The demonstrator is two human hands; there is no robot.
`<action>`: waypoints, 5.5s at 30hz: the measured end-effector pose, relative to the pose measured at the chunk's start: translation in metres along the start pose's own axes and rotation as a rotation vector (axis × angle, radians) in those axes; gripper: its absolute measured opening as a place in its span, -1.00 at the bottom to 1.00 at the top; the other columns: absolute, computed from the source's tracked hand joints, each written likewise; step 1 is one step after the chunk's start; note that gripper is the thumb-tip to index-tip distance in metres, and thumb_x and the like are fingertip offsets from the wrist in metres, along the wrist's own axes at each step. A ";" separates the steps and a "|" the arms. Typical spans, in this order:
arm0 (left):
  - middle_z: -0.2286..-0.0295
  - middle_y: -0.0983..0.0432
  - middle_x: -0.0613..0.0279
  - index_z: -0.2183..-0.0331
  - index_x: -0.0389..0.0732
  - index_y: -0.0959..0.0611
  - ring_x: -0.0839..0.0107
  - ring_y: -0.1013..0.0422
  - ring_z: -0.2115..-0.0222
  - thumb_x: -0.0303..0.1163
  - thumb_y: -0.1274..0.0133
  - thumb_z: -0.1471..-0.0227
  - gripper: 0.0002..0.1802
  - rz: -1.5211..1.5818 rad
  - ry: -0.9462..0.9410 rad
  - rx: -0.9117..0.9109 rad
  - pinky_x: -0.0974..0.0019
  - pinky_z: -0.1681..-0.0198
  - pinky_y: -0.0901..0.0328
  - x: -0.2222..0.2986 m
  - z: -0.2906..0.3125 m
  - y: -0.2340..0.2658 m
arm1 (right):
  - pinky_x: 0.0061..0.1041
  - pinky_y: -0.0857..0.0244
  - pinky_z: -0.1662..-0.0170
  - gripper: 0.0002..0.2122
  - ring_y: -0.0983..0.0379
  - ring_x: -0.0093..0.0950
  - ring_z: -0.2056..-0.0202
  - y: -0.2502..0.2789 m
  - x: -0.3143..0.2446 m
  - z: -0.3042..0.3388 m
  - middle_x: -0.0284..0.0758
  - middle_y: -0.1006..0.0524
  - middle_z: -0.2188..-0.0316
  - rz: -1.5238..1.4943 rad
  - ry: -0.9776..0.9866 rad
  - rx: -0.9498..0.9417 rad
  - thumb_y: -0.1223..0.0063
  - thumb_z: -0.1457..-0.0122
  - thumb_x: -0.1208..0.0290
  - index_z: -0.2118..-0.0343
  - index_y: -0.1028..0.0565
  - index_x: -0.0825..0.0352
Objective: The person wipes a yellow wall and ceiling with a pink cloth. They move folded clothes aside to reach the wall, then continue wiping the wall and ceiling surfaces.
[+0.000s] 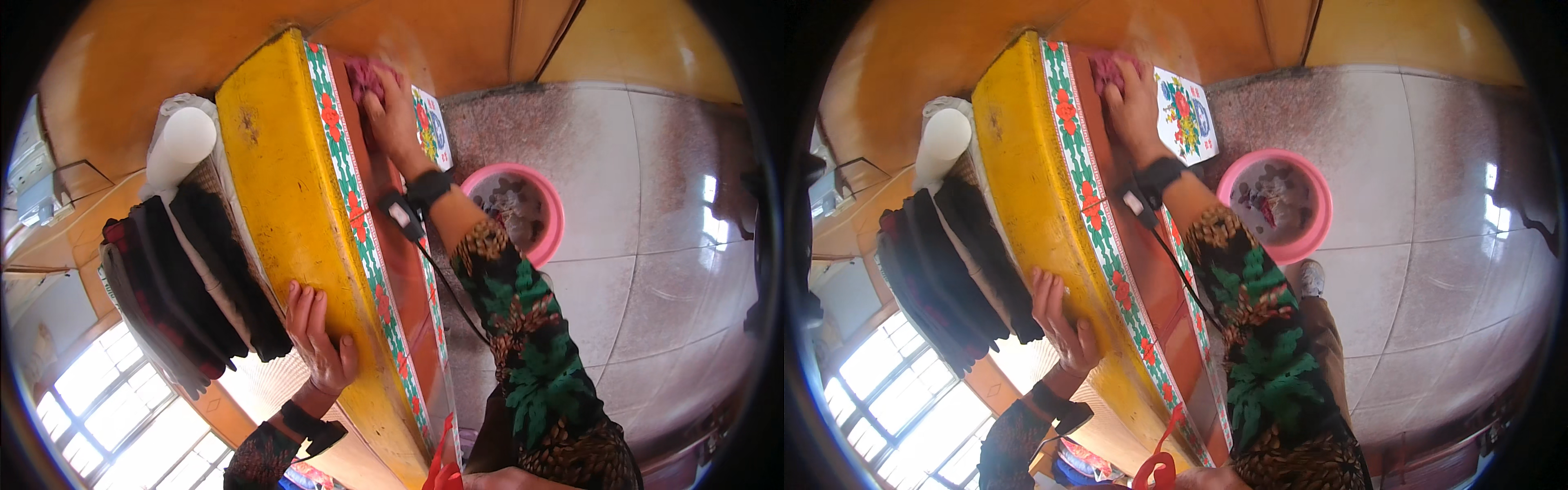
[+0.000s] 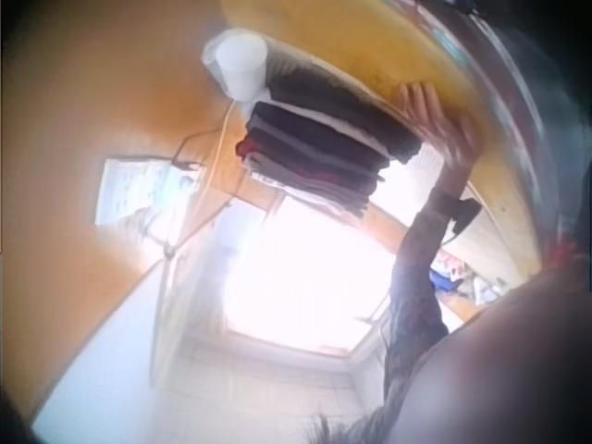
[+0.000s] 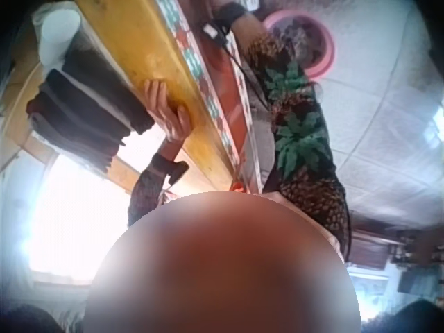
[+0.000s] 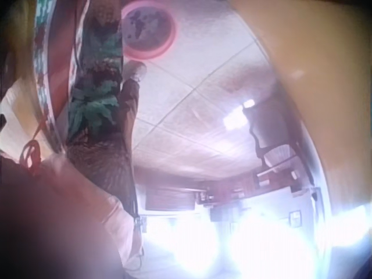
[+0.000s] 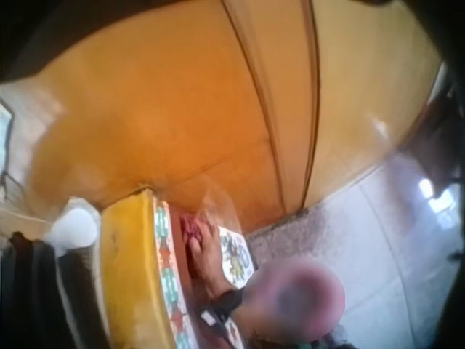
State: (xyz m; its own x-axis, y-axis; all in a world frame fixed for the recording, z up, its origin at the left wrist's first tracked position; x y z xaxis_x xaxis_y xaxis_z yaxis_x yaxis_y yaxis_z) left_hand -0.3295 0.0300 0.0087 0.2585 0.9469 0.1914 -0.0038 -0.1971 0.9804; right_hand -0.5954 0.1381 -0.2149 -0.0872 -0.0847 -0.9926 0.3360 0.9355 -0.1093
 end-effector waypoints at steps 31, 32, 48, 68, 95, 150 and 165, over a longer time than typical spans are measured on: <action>-0.22 -0.24 0.03 -0.24 -0.26 -0.39 0.03 -0.10 -0.33 -0.25 0.06 -0.24 -0.41 0.045 0.035 0.062 -0.02 -0.36 -0.03 0.008 -0.005 0.022 | -0.40 -0.37 -0.11 -0.59 -0.47 -0.38 -0.03 0.193 -0.074 0.401 -0.26 -0.47 -0.05 -0.569 -1.286 -0.518 0.03 -0.34 0.45 -0.25 -0.37 0.30; -0.22 -0.24 0.02 -0.25 -0.25 -0.38 0.03 -0.10 -0.33 -0.25 0.05 -0.24 -0.40 0.025 0.054 0.049 -0.02 -0.36 -0.03 0.008 -0.004 0.023 | -0.44 -0.38 -0.08 -0.59 -0.47 -0.43 0.01 0.213 -0.078 0.386 -0.29 -0.49 -0.03 -0.559 -1.240 -0.481 0.03 -0.35 0.42 -0.24 -0.38 0.30; -0.26 -0.18 -0.05 -0.29 -0.28 -0.29 -0.01 0.01 -0.37 -0.29 -0.01 -0.19 -0.31 0.168 0.534 0.083 -0.03 -0.42 0.08 0.053 0.178 0.031 | -0.12 -0.34 -0.05 -0.50 -0.35 -0.07 -0.03 0.023 -0.296 0.201 -0.13 -0.33 -0.18 0.963 0.736 -0.671 -0.20 -0.05 0.47 -0.13 -0.50 0.10; -0.29 -0.16 0.00 -0.31 -0.24 -0.28 0.03 0.02 -0.39 -0.18 -0.06 -0.13 -0.22 0.268 0.575 0.046 0.00 -0.43 0.09 0.043 0.184 0.021 | -0.10 -0.33 -0.03 -0.57 -0.35 -0.12 -0.03 -0.094 -0.249 0.044 -0.24 -0.39 -0.05 1.352 0.756 -0.414 -0.19 -0.14 0.33 -0.12 -0.51 -0.01; -0.04 -0.37 -0.08 -0.10 -0.24 -0.46 -0.09 -0.30 -0.11 -0.47 -0.02 -0.21 -0.58 0.177 1.408 0.620 -0.01 -0.20 -0.19 0.069 0.562 0.071 | -0.31 -0.35 -0.14 -0.66 -0.45 -0.19 -0.03 0.076 -0.333 0.464 -0.23 -0.49 -0.01 0.124 -0.121 -1.349 -0.10 -0.10 0.47 0.02 -0.60 0.22; -0.13 -0.33 0.01 -0.16 -0.20 -0.45 -0.06 -0.14 -0.30 -0.37 -0.03 -0.09 -0.43 0.220 1.062 0.419 -0.08 -0.35 -0.07 0.009 0.439 0.040 | 0.07 -0.16 -0.21 -0.49 -0.22 0.03 -0.21 0.017 -0.264 0.326 -0.11 -0.20 -0.32 1.230 0.806 -0.495 -0.20 -0.11 0.36 -0.16 -0.39 0.00; -0.14 -0.33 0.06 -0.17 -0.16 -0.46 0.01 -0.17 -0.29 -0.36 -0.06 -0.06 -0.40 0.218 1.093 0.431 -0.05 -0.34 -0.10 0.006 0.444 0.036 | 0.12 -0.12 -0.23 -0.46 -0.20 0.06 -0.21 0.016 -0.261 0.326 -0.09 -0.19 -0.33 1.261 0.822 -0.483 -0.22 -0.05 0.37 -0.15 -0.38 0.01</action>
State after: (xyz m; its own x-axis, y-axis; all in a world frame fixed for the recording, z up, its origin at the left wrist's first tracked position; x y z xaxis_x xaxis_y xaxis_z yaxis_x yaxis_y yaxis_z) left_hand 0.1009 -0.0844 0.0243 -0.6673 0.5563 0.4952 0.4331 -0.2511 0.8657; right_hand -0.2615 0.0637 0.0254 -0.5117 0.8518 -0.1121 0.2786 0.2880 0.9162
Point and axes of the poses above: each hand's wrist, its own z-axis away from the middle knuckle, its own y-axis out of the back of the hand, x = y × z, the point moved 8 cm from there along -z, towards the middle knuckle
